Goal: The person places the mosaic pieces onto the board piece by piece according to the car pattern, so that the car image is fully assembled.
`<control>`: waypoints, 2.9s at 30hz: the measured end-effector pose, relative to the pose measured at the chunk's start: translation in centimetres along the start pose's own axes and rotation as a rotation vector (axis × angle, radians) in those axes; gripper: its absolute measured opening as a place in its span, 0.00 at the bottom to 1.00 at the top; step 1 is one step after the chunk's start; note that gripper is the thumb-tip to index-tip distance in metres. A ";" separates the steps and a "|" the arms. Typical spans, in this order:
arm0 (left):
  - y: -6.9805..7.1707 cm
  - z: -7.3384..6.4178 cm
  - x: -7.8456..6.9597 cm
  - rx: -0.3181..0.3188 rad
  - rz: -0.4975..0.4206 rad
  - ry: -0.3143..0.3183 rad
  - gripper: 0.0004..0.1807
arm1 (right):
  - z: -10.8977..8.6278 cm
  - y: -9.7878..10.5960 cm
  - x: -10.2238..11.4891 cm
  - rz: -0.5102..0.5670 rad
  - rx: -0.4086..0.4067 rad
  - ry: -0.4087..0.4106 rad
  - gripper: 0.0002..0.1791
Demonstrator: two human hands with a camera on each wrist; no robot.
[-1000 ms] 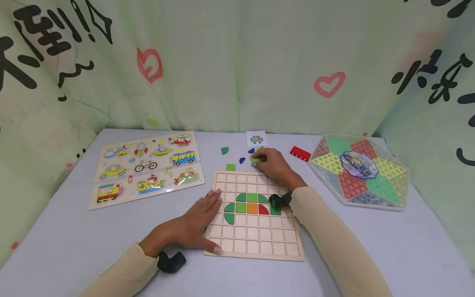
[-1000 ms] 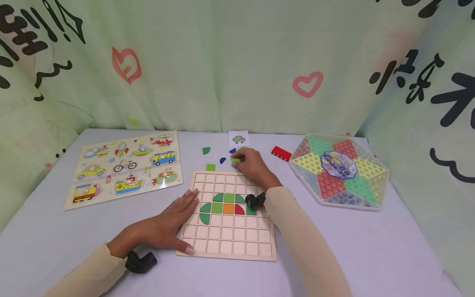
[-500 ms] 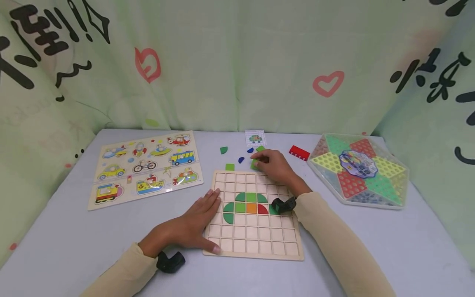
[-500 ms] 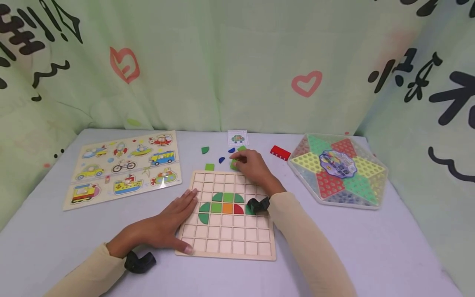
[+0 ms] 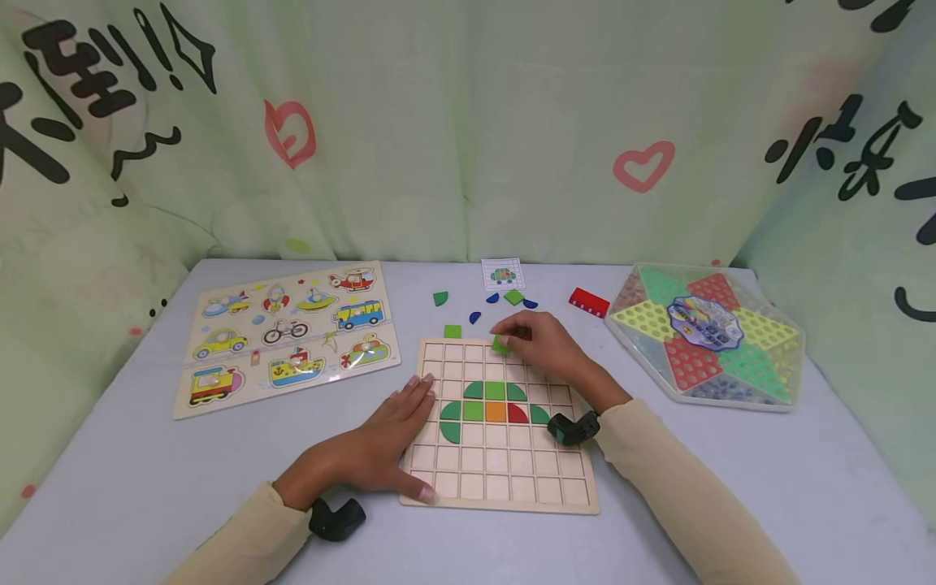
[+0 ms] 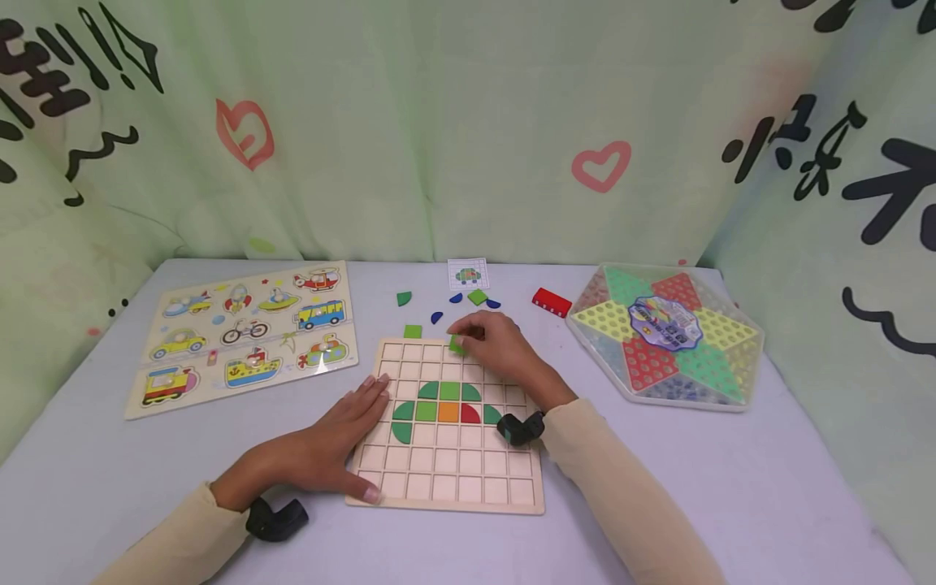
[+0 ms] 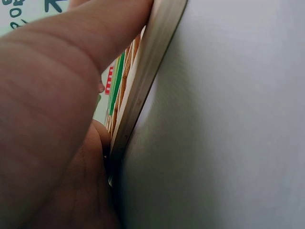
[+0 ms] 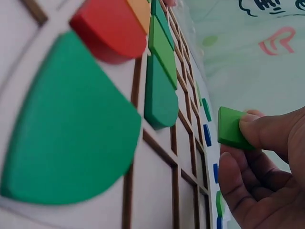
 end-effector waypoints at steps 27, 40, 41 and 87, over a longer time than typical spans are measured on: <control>0.5 -0.2 0.1 0.004 -0.008 0.004 0.69 | -4.2 -2.0 3.0 0.109 0.221 0.161 0.10; 0.3 -0.1 0.2 0.006 -0.017 0.001 0.69 | -5.3 -3.1 3.3 0.038 0.296 0.222 0.10; 0.3 -0.1 0.1 0.006 -0.018 -0.001 0.69 | -5.4 -3.2 3.3 0.030 0.301 0.223 0.10; 0.2 -0.1 0.0 0.005 -0.027 -0.029 0.69 | -5.8 -4.2 3.3 -0.098 0.199 0.218 0.07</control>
Point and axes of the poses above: each hand's wrist, its own z-axis towards the middle knuckle, its own y-axis out of the back of the hand, x = y × z, the point moved 1 cm from there along z, towards the middle knuckle, and after that the axes turned 6 degrees about x, right-handed, at the moved point
